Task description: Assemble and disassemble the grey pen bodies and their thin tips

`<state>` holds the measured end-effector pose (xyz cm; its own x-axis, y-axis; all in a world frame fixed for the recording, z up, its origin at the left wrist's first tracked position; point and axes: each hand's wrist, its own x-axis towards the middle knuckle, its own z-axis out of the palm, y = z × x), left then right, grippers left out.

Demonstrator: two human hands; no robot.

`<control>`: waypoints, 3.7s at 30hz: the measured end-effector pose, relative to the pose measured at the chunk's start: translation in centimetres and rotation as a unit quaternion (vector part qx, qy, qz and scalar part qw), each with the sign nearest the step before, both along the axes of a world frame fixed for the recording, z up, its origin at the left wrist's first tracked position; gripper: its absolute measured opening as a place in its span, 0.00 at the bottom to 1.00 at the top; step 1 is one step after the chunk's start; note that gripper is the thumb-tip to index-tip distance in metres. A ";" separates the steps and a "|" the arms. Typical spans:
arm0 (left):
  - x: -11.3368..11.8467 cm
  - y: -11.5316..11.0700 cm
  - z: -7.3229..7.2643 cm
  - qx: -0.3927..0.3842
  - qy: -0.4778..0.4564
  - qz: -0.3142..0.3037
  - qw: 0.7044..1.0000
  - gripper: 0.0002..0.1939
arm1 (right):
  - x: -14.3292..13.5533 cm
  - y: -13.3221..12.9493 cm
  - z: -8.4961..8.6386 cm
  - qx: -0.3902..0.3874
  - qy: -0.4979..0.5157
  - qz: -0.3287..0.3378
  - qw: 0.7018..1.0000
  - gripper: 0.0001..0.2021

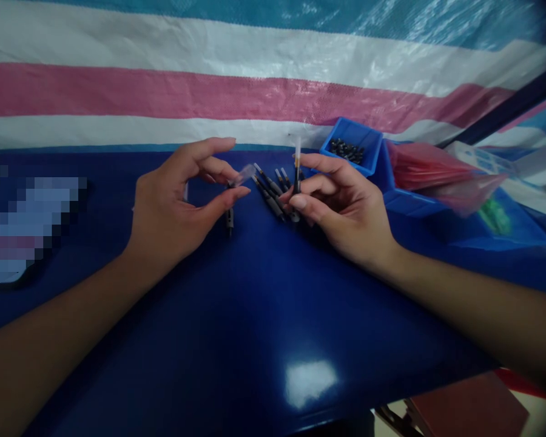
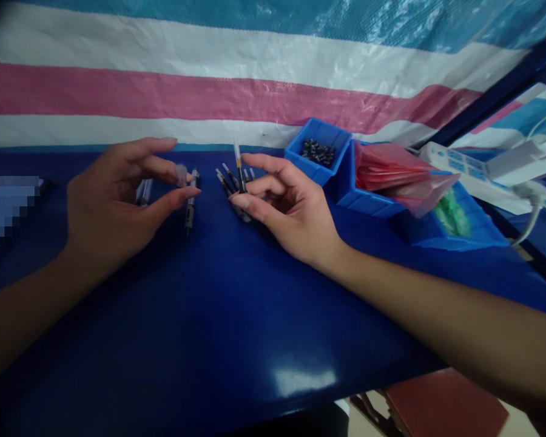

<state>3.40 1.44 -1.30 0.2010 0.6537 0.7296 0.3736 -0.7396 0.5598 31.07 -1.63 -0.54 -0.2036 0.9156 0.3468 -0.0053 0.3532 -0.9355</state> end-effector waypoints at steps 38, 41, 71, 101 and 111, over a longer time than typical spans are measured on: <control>0.2 -0.4 0.1 -0.044 -0.039 -0.044 0.997 0.28 | 0.4 0.4 -0.9 0.010 0.001 0.050 0.999 0.54; 0.2 -0.5 0.1 -0.040 -0.043 -0.066 0.996 0.29 | 0.3 0.5 -0.9 0.008 0.011 0.064 0.998 0.53; 0.2 0.3 -0.3 -0.015 -0.040 -0.084 0.996 0.26 | 0.1 0.4 -0.4 -0.004 0.025 0.088 0.996 0.44; -0.3 0.0 0.6 0.012 0.030 -0.047 0.998 0.09 | 0.1 0.6 -0.7 -0.006 0.045 0.013 0.999 0.44; 0.1 -0.6 0.4 -0.061 -0.019 -0.058 0.996 0.23 | 0.0 0.2 -0.2 -0.007 0.013 0.034 0.999 0.27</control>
